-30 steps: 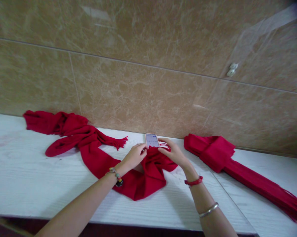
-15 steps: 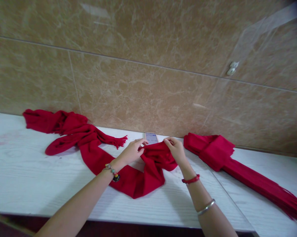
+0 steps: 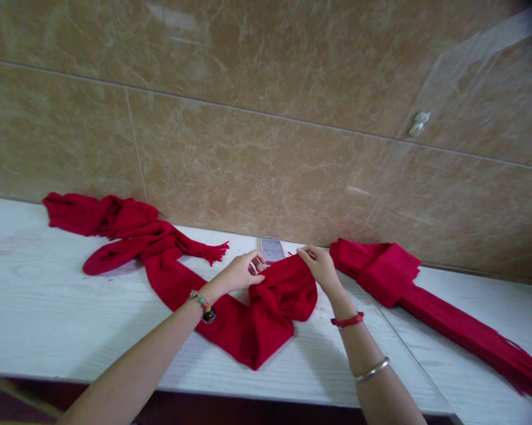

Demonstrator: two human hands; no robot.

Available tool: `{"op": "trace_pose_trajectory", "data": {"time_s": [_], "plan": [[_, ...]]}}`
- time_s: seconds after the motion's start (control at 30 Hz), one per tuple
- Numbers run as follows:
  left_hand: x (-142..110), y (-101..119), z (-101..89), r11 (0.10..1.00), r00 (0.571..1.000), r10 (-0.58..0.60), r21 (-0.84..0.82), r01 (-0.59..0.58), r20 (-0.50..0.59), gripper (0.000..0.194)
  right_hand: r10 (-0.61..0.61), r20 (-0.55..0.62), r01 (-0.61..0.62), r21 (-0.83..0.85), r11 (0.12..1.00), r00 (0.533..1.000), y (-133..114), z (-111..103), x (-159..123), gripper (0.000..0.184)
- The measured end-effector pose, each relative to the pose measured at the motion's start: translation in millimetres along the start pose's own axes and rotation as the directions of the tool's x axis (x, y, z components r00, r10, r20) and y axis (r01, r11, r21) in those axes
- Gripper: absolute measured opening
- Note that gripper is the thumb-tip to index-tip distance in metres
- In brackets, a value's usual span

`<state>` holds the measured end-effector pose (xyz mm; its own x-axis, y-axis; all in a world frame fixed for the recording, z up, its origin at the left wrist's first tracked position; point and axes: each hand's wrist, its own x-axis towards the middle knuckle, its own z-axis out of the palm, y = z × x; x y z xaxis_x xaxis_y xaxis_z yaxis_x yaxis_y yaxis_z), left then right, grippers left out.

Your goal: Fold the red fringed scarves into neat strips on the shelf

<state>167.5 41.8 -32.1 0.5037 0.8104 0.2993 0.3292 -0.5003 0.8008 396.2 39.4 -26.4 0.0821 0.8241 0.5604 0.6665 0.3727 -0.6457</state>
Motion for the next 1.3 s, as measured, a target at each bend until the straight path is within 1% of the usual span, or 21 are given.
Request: {"op": "trace_pose_trajectory", "data": {"time_s": [0.07, 0.13, 0.2, 0.23, 0.3, 0.33, 0.4, 0.47, 0.53, 0.63, 0.73, 0.83, 0.87, 0.93, 1.03, 1.13, 1.2, 1.3], "plan": [[0, -3, 4.7, 0.998, 0.998, -0.056, -0.005, 0.056, 0.027, 0.023, -0.004, -0.001, 0.004, -0.076, 0.997, 1.0, 0, 2, -1, 0.03], [1, -6, 7.1, 0.992, 0.991, -0.113, -0.043, 0.116, 0.068, 0.021, -0.032, -0.034, 0.025, -0.182, 0.983, 0.999, -1, 4, -3, 0.025], [3, -7, 7.0, 0.985, 0.986, -0.147, -0.075, 0.153, 0.075, 0.019, -0.131, -0.032, 0.118, -0.269, 0.956, 0.991, -1, 6, -4, 0.023], [5, -8, 6.3, 0.984, 0.986, -0.151, -0.081, 0.156, 0.064, 0.019, -0.2, -0.004, 0.19, -0.292, 0.937, 0.98, -1, 7, -5, 0.023], [7, -7, 4.5, 0.99, 0.992, -0.12, -0.065, 0.122, 0.034, 0.019, -0.328, 0.099, 0.342, -0.289, 0.894, 0.94, -2, 11, -7, 0.026], [8, -7, 3.6, 0.995, 0.996, -0.087, -0.041, 0.088, 0.02, 0.02, -0.368, 0.16, 0.399, -0.27, 0.876, 0.916, -3, 13, -9, 0.027], [9, -5, 2.2, 1.0, 1.0, -0.007, 0.031, 0.007, 0.004, 0.022, -0.407, 0.271, 0.468, -0.224, 0.855, 0.873, -5, 17, -11, 0.03], [9, -4, 1.7, 0.992, 0.998, 0.059, 0.11, -0.058, -0.003, 0.027, -0.402, 0.349, 0.484, -0.191, 0.854, 0.847, -6, 19, -13, 0.033], [8, -2, 2.3, 0.984, 0.996, 0.088, 0.157, -0.084, -0.013, 0.03, -0.377, 0.402, 0.475, -0.176, 0.862, 0.834, -8, 20, -14, 0.034], [7, 1, 4.3, 0.984, 0.994, 0.099, 0.154, -0.092, -0.041, 0.029, -0.349, 0.463, 0.461, -0.152, 0.874, 0.815, -10, 20, -14, 0.033], [7, 3, 6.7, 0.988, 0.992, 0.091, 0.129, -0.079, -0.088, 0.023, -0.338, 0.5, 0.451, -0.122, 0.884, 0.798, -14, 21, -14, 0.031], [7, 1, 7.9, 0.986, 0.987, 0.078, 0.155, -0.056, -0.14, 0.017, -0.341, 0.52, 0.447, -0.089, 0.89, 0.783, -17, 23, -15, 0.031], [8, 0, 8.0, 0.983, 0.985, 0.081, 0.175, -0.054, -0.152, 0.013, -0.343, 0.517, 0.444, -0.082, 0.892, 0.784, -18, 23, -16, 0.03], [8, -2, 7.7, 0.978, 0.982, 0.081, 0.205, -0.045, -0.172, 0.006, -0.335, 0.494, 0.427, -0.084, 0.9, 0.802, -18, 23, -17, 0.023], [8, -3, 7.3, 0.973, 0.981, 0.071, 0.228, -0.028, -0.181, 0.015, -0.309, 0.433, 0.386, -0.102, 0.917, 0.847, -17, 23, -16, 0.014], [6, 0, 7.7, 0.967, 0.981, 0.077, 0.254, -0.031, -0.177, 0.02, -0.3, 0.363, 0.356, -0.099, 0.929, 0.882, -14, 23, -15, 0.01], [4, 1, 8.5, 0.965, 0.983, 0.076, 0.262, -0.03, -0.168, 0.022, -0.287, 0.342, 0.336, -0.093, 0.937, 0.895, -13, 24, -14, 0.01], [3, 1, 9.9, 0.968, 0.982, 0.081, 0.248, -0.037, -0.172, 0.023, -0.261, 0.343, 0.304, -0.076, 0.95, 0.902, -12, 25, -16, 0.01]]}}
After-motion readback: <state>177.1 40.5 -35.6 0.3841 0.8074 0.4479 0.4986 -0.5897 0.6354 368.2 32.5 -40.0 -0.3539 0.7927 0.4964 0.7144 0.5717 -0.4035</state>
